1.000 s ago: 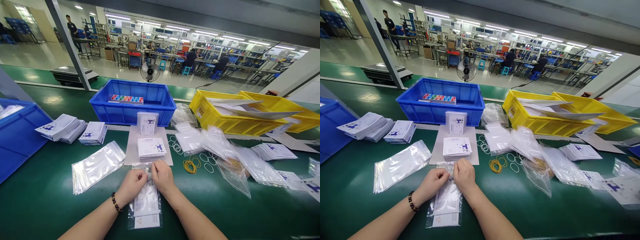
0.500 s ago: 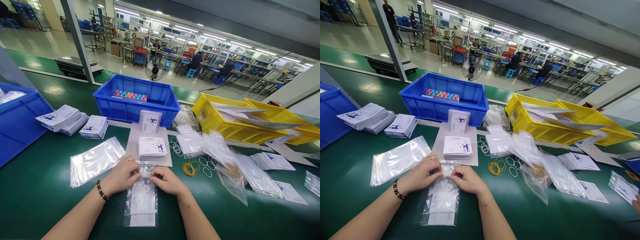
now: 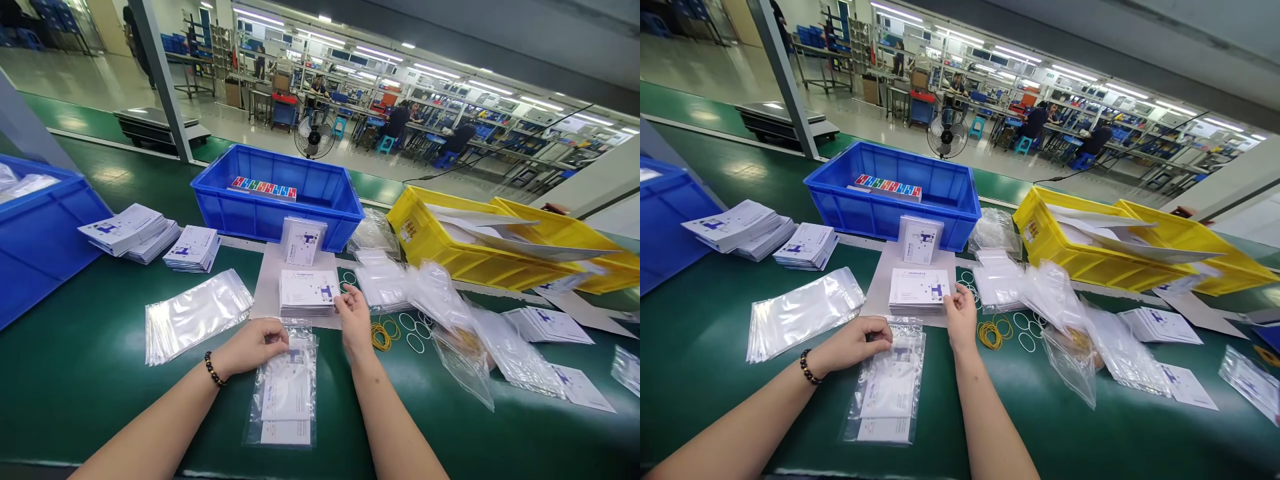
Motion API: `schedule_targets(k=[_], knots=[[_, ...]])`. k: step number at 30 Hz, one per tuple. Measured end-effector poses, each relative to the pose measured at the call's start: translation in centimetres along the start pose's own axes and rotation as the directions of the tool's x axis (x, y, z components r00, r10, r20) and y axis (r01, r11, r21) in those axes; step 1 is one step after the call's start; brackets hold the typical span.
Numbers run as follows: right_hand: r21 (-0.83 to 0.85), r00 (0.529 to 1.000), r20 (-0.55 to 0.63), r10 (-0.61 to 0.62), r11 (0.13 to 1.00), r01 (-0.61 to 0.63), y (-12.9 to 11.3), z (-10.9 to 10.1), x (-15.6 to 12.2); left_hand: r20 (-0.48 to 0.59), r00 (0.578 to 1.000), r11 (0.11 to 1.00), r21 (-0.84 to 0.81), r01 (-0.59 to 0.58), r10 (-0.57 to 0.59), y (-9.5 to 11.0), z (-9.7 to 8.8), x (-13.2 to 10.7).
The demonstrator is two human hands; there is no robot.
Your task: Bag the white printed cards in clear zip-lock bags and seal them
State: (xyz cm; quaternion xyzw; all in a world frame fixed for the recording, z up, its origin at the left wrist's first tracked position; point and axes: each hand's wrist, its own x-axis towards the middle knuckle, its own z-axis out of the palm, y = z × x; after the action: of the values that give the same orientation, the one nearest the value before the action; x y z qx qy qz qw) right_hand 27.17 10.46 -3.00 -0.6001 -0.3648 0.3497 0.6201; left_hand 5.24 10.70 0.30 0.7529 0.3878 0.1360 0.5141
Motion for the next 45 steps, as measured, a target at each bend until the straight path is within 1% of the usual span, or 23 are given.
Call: schedule_targets(k=[3,5,8,10,11,12,13,15,16,17,18,19,20,22,24,25,27,30,33,35,37,41,45], knots=[[0.148,0.999,-0.042,0.0,0.989,0.006,-0.8,-0.7,-0.5,0.009,0.999,0.998,-0.058,-0.03,0.03,-0.1,0.2,0.1],[0.178,1.0,-0.008,0.026,0.984,-0.024,-1.2,-1.3,-0.9,0.012,0.999,0.994,-0.101,-0.043,0.044,0.0,0.3,0.1],[0.103,0.989,0.138,0.057,0.992,-0.072,-1.5,-1.8,-1.4,-0.011,1.0,0.982,-0.184,-0.031,0.03,0.0,0.4,0.2],[0.016,0.963,0.263,0.065,0.997,-0.072,-1.7,-1.8,-1.8,-0.024,1.0,0.974,-0.227,-0.014,0.009,-0.1,0.6,0.2],[-0.033,0.939,0.338,0.068,0.998,-0.061,-1.9,-1.7,-2.0,-0.024,1.0,0.969,-0.246,-0.008,0.002,-0.1,0.8,0.3],[-0.086,0.904,0.422,0.072,0.996,-0.039,-2.1,-1.6,-2.2,-0.028,1.0,0.964,-0.267,-0.005,-0.002,-0.2,0.9,0.3],[-0.139,0.852,0.517,0.078,0.99,-0.006,-2.3,-1.5,-2.4,-0.04,0.999,0.957,-0.289,-0.006,-0.006,-0.2,1.1,0.4],[-0.221,0.71,0.697,0.101,0.972,0.078,-2.6,-1.2,-2.8,-0.094,0.996,0.944,-0.328,-0.024,-0.008,-0.3,1.4,0.4],[-0.241,0.639,0.761,0.114,0.964,0.115,-2.8,-1.0,-3.0,-0.13,0.991,0.939,-0.341,-0.035,-0.011,-0.3,1.5,0.4],[-0.25,0.584,0.802,0.128,0.959,0.133,-2.8,-0.9,-3.2,-0.16,0.987,0.934,-0.355,-0.041,-0.017,-0.2,1.6,0.4],[-0.253,0.553,0.821,0.142,0.959,0.13,-2.8,-0.7,-3.3,-0.172,0.984,0.924,-0.38,-0.034,-0.035,-0.2,1.6,0.4],[-0.257,0.544,0.824,0.159,0.96,0.108,-2.7,-0.6,-3.4,-0.161,0.985,0.908,-0.419,-0.011,-0.063,-0.2,1.5,0.4],[-0.262,0.554,0.813,0.178,0.962,0.076,-2.6,-0.5,-3.5,-0.136,0.986,0.883,-0.469,0.022,-0.097,-0.3,1.5,0.4],[-0.267,0.608,0.766,0.207,0.964,0.008,-2.4,-0.3,-3.6,-0.051,0.985,0.818,-0.564,0.109,-0.167,-0.4,1.3,0.3],[-0.25,0.658,0.719,0.224,0.967,-0.056,-2.2,-0.1,-3.8,0.015,0.976,0.791,-0.584,0.184,-0.216,-0.6,1.2,0.4],[-0.233,0.674,0.703,0.229,0.969,-0.086,-2.1,0.0,-3.9,0.018,0.972,0.798,-0.567,0.202,-0.234,-0.7,1.1,0.4],[-0.193,0.692,0.683,0.233,0.972,-0.137,-2.0,0.3,-4.0,-0.015,0.965,0.821,-0.528,0.216,-0.264,-0.7,1.1,0.4],[-0.188,0.71,0.66,0.246,0.969,-0.16,-1.9,0.7,-4.2,-0.077,0.961,0.828,-0.529,0.187,-0.266,-0.3,1.2,0.5],[-0.258,0.727,0.639,0.251,0.96,-0.105,-1.9,1.0,-4.3,-0.106,0.967,0.852,-0.503,0.149,-0.232,0.0,1.3,0.4],[-0.302,0.75,0.623,0.221,0.953,-0.029,-1.9,1.2,-4.4,-0.122,0.968,0.867,-0.48,0.134,-0.218,0.1,1.3,0.4],[-0.33,0.767,0.616,0.18,0.943,0.044,-1.9,1.4,-4.4,-0.121,0.967,0.863,-0.486,0.138,-0.223,0.0,1.4,0.4],[-0.351,0.768,0.631,0.115,0.924,0.15,-2.1,1.9,-4.8,-0.122,0.97,0.859,-0.498,0.123,-0.21,-0.3,1.9,0.6],[-0.343,0.761,0.649,-0.003,0.892,0.296,-2.0,2.0,-5.2,-0.106,0.984,0.884,-0.461,0.08,-0.145,-0.3,2.0,0.6]])
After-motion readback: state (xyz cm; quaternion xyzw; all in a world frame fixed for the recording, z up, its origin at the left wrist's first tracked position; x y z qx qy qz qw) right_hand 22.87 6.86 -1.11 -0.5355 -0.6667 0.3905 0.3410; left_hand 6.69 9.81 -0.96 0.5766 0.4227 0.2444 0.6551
